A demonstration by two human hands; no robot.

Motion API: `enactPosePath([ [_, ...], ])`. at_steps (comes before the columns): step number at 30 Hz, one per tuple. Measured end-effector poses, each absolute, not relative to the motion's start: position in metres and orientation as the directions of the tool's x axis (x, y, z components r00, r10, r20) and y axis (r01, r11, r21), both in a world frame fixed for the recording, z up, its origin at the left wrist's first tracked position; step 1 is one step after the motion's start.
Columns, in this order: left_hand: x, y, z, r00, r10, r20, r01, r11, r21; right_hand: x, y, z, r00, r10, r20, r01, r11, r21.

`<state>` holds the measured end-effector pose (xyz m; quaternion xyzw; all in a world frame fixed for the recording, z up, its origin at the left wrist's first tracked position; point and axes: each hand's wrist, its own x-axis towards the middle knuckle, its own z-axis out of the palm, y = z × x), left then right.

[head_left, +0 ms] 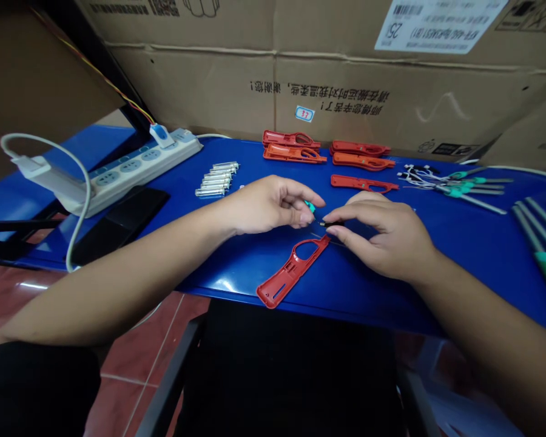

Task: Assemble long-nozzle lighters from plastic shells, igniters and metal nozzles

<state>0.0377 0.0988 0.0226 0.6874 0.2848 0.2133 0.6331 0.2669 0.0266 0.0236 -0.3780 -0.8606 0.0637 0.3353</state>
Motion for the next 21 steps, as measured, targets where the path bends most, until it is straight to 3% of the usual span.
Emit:
enactPosePath([
  [4,0.046,0.093,0.019,0.731,0.678,-0.076,0.028,0.081,0.996,0.267,0.026,0.025,-0.465,0.71,0.529,0.601,0.692,-0.4],
  [9,0.045,0.091,0.02,0.719,0.694,-0.04,0.011,0.047,0.999,0.267,0.026,0.024,-0.447,0.746,0.494,0.597,0.66,-0.456],
  [21,0.047,0.086,0.022,0.711,0.701,-0.055,0.032,0.047,0.998,0.265,0.027,0.025,-0.445,0.753,0.485,0.6,0.653,-0.463],
])
